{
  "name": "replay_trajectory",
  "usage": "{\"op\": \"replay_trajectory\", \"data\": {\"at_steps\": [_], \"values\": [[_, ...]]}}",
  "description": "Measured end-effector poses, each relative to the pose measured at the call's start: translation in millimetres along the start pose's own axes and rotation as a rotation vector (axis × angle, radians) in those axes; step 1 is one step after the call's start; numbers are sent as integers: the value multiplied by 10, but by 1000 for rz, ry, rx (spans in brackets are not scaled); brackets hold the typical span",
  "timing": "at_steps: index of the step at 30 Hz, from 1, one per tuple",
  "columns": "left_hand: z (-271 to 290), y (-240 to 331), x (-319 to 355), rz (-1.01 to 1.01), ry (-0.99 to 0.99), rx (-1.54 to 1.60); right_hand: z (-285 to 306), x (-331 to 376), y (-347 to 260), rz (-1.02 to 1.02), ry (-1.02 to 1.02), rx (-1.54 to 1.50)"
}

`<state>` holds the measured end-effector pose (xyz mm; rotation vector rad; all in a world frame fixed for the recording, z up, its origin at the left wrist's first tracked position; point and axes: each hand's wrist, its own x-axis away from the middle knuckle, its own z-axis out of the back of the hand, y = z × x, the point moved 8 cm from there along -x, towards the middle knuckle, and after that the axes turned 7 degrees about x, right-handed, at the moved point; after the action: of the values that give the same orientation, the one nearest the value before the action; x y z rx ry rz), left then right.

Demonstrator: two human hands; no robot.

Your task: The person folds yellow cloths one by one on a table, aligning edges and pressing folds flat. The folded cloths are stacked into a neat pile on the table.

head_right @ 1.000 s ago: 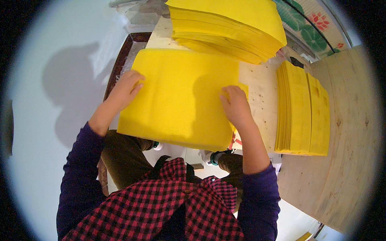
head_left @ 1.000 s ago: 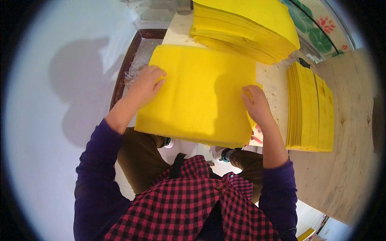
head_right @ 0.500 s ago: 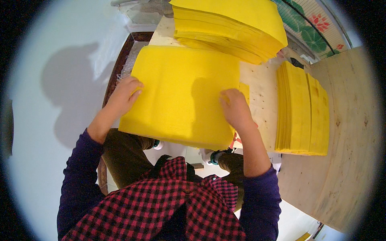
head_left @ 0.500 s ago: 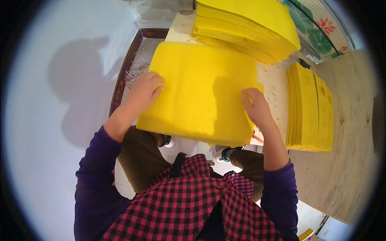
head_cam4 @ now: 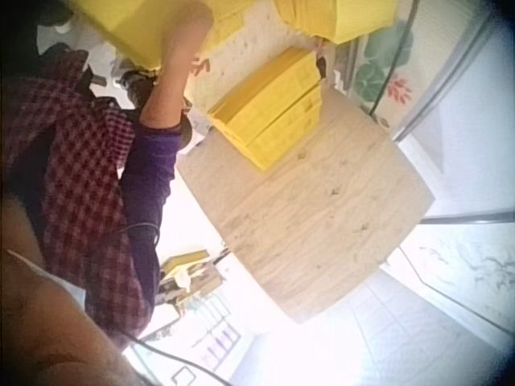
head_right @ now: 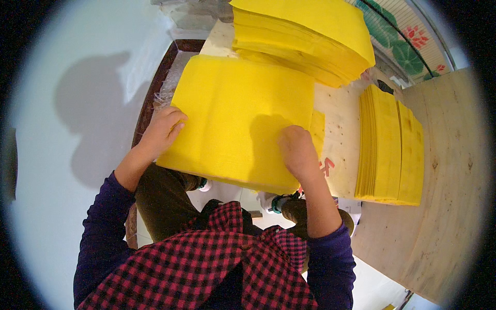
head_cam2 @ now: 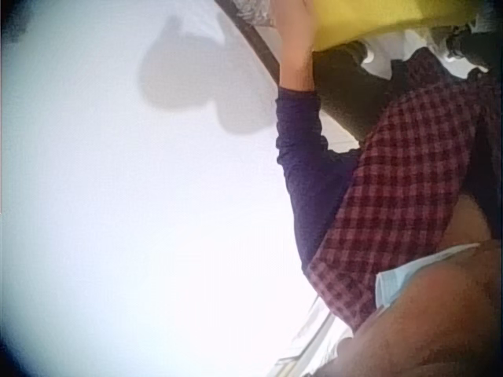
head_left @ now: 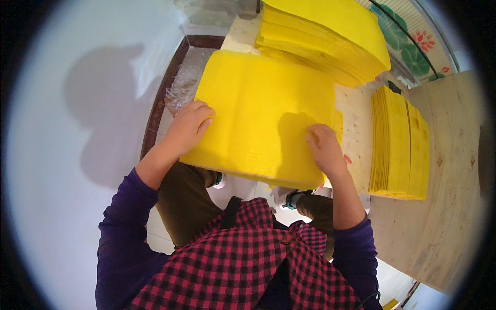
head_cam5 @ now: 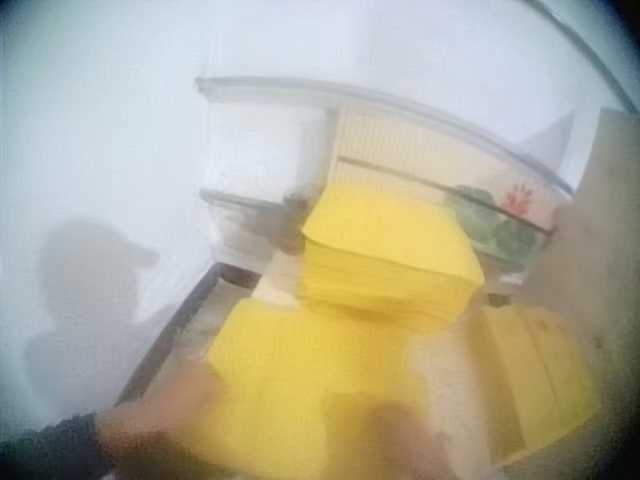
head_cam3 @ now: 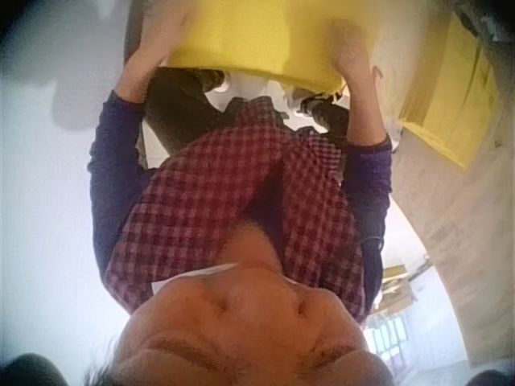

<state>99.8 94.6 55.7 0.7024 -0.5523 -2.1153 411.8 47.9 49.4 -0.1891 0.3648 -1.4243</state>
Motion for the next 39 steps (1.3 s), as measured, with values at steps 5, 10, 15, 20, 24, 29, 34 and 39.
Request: {"op": "replay_trajectory", "data": {"at_steps": [5, 10, 15, 20, 24, 29, 34, 39], "values": [[-61, -83, -238, 2, 58, -48, -57, -246, -5, -38, 91, 10], [-6, -55, -141, -17, 33, -60, 77, -92, 86, -35, 21, -39], [-71, -40, -120, 40, 16, -31, -10, -120, 49, -22, 34, -1], [-38, -62, -193, -21, 85, -62, -8, -230, 154, -103, 52, -54], [-71, -4, 11, -45, 91, -7, -51, -40, 118, -33, 41, -33], [-30, -61, -166, 8, 85, -25, -45, -247, 225, -132, 54, -106], [-23, 31, -60, -27, 68, -48, -50, -81, 119, -57, -83, -174], [-43, 12, -96, -3, 37, -31, 101, -132, 123, -88, 46, -135]]}}
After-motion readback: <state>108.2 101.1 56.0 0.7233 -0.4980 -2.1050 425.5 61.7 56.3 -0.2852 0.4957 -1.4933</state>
